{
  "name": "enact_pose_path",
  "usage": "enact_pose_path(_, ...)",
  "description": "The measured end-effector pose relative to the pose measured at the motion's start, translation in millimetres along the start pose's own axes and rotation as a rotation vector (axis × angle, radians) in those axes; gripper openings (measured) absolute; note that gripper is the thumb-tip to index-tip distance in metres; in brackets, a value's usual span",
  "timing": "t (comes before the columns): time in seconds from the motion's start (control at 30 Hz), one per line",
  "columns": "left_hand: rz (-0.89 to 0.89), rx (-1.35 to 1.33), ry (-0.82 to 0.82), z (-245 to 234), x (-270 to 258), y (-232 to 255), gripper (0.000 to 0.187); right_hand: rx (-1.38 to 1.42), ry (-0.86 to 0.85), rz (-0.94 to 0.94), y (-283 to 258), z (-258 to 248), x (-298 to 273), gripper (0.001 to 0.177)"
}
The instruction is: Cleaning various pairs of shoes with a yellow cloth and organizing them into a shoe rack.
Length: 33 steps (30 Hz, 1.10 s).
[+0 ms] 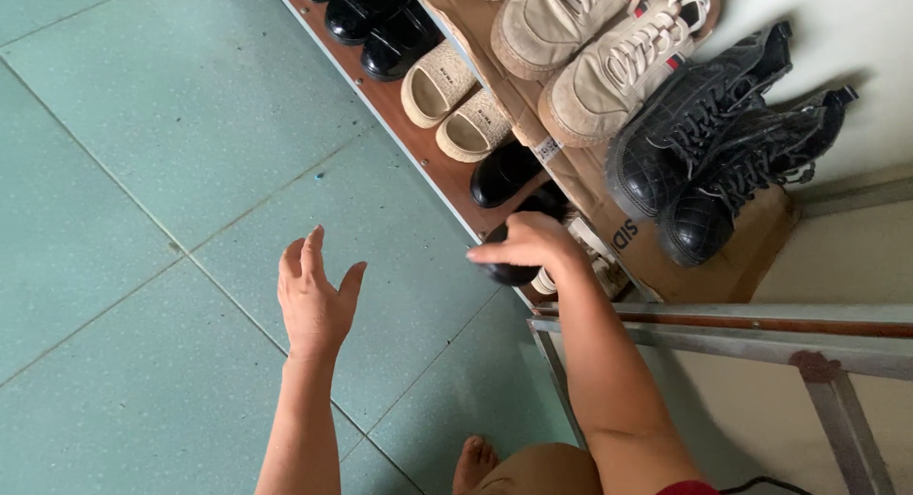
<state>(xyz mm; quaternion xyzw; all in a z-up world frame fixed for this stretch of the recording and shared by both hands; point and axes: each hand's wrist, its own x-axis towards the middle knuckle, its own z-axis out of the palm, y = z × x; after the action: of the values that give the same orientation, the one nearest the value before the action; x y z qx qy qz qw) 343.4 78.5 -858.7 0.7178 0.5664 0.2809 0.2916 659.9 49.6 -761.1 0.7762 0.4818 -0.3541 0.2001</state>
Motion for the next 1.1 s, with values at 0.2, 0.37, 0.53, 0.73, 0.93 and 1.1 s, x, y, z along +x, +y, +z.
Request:
enact_pose_path(0.2, 0.057, 0.027, 0.001, 9.4, -4.4, 14.1, 0.075, 0.279, 0.246, 0.357, 42.7, 30.3, 49.9, 0.092)
enact_pose_path(0.37, 0.071, 0.066, -0.005, 16.2, -6.8, 5.0, 0.074, 0.279, 0.398, 0.438, 67.0, 63.5, 105.9, 0.1)
enact_pose_path(0.53, 0.052, 0.07, -0.014, 20.1, -6.1, -6.1, 0.071, 0.158, 0.554, 0.333, 94.2, 89.1, 152.2, 0.098)
enact_pose_path(0.73, 0.035, 0.091, -0.022, 32.4, -5.9, -11.6, 0.07, 0.251, 0.485, 0.429, 79.1, 69.1, 146.7, 0.098)
enact_pose_path(0.93, 0.014, 0.073, -0.05, 35.1, -2.0, -2.5, 0.069, 0.196, 0.439, 0.482, 62.9, 54.4, 129.0, 0.092)
enact_pose_path(1.1, 0.041, 0.073, -0.028, 33.9, 1.4, -4.1, 0.069, 0.094, 0.56, 0.451, 52.8, 64.4, 129.9, 0.096)
